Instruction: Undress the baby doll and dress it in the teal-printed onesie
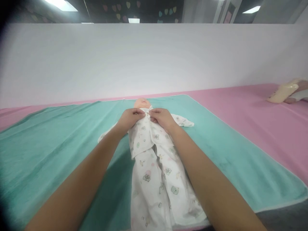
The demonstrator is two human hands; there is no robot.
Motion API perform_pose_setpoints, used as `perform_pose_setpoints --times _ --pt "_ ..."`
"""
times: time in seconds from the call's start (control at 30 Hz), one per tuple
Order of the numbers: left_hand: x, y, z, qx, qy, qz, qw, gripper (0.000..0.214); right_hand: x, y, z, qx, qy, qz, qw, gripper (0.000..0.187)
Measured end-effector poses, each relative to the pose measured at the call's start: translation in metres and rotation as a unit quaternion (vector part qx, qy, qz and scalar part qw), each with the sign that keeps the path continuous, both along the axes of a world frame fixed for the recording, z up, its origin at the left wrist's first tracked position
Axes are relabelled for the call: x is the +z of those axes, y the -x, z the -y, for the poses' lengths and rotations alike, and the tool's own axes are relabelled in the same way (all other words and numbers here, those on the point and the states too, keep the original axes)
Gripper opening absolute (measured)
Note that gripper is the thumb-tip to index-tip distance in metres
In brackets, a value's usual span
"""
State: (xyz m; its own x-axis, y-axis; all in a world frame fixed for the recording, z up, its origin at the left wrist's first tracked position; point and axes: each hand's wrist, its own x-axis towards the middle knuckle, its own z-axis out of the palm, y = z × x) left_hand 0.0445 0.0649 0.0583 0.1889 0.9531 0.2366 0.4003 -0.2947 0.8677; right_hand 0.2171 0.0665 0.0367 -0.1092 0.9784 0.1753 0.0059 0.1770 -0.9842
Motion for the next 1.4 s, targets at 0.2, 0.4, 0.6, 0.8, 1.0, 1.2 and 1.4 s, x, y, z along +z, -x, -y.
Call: perform_pose_setpoints --times 0.2,0.4,0.6,0.8,1.0,1.2,1.4 --pt "-0.0011 0.0 0.0003 -0.004 -0.007 -0.001 1.0 0.015 0.0007 -0.0008 0.0008 0.006 -0.002 0.003 1.0 0.025" --pt "-0.0034 -0.0003 -0.0006 -0.005 -0.011 0.004 1.0 0.015 -0.0002 -0.0002 -0.0001 -0.001 -0.004 0.009 1.0 0.024" --pt "-0.0037 -0.0007 0.0005 -0.005 -0.015 0.003 1.0 0.015 -0.0018 0.0005 -0.0011 -0.001 -0.007 0.004 1.0 0.023" --pt "-0.005 -0.0031 -0.0008 0.012 -0.028 -0.014 0.999 0.015 -0.0022 0.0005 -0.0017 -0.005 -0.013 0.009 1.0 0.026" --pt "-0.0044 -0.0073 -0.0003 0.032 -0.026 -0.045 0.998 0.016 -0.0008 0.0021 -0.0015 -0.015 -0.017 0.041 0.999 0.025" --pt "-0.0039 -0.0082 -0.0003 0.042 -0.032 -0.045 0.998 0.013 -0.0007 0.0044 0.001 -0.028 -0.052 0.111 0.992 0.023" --pt "-0.0065 -0.0076 -0.0019 0.035 -0.037 -0.032 0.998 0.013 0.0004 0.0039 0.0005 -0.008 -0.031 0.057 0.998 0.015"
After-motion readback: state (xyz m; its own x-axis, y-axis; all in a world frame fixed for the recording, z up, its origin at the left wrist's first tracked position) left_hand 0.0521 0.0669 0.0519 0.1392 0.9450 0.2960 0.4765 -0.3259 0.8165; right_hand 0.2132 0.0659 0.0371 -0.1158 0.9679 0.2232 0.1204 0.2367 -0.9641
